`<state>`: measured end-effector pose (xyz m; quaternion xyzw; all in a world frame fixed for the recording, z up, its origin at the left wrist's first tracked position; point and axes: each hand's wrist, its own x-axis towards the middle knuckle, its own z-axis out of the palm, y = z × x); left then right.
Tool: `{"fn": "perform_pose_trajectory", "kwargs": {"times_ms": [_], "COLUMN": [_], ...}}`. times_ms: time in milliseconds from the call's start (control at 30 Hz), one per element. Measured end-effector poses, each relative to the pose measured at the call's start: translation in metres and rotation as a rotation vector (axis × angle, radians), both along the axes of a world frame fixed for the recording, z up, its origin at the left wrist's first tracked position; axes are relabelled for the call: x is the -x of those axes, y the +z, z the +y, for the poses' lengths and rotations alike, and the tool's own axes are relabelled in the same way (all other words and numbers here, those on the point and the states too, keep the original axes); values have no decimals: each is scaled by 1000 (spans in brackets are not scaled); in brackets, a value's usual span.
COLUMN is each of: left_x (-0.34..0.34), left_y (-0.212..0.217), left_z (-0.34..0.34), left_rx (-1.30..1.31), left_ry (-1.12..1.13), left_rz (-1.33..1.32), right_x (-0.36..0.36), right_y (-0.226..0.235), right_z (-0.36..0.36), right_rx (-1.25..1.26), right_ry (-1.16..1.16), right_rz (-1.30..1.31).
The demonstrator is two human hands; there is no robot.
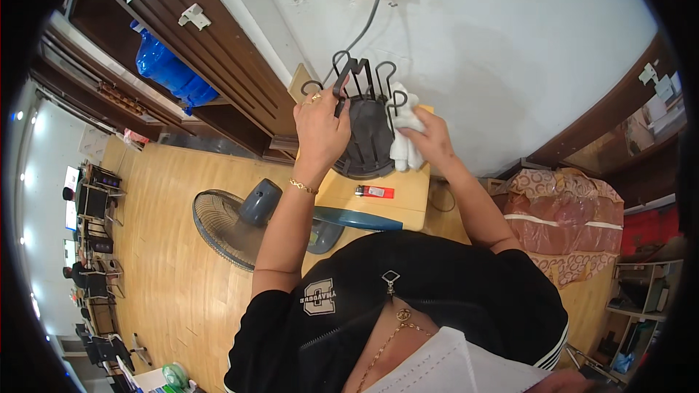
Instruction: Wiping a metal wire rack and small circular plates with a white cloth.
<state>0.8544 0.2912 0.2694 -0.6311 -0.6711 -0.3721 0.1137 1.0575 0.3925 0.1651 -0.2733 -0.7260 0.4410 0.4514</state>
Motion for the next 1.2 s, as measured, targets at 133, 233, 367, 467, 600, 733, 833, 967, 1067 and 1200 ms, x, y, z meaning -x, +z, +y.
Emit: {"fn": "perform_pose_trajectory", "kwargs": {"times_ms": [133, 233, 367, 467, 600, 733, 833, 967, 1067, 1200], "left_x": [9, 22, 20, 17, 14, 18, 29, 42, 49, 51], "left_y": [1, 2, 7, 11, 10, 8, 9, 17, 28, 38], "left_z": [-4, 1, 3, -1, -3, -6, -3, 5, 5, -3], "left_rx": [87, 173, 19, 37, 20, 52, 143, 295, 272, 293], "left_ry": [-36, -107, -218, -185, -146, -160, -180, -295, -406, -269], "left_rz": [-71, -80, -18, -31, -21, -54, -94, -127, -131, -37], "right_x": [-6, 6, 33, 38, 24, -4, -26, -28, -13, 6], "right_y": [37, 62, 63, 50, 25, 10, 28, 41, 40, 53], "right_z": [-7, -23, -24, -28, -35, -41, -26, -11, -8, -17], "right_rx": [248, 191, -484, -635, -240, 298, 505, 497, 456, 385], "right_ry": [109, 156, -95, -197, -114, -56, -46, 12, 95, 102], "right_rz": [399, 476, 123, 73, 282, 531, 698, 665, 538, 564]}}
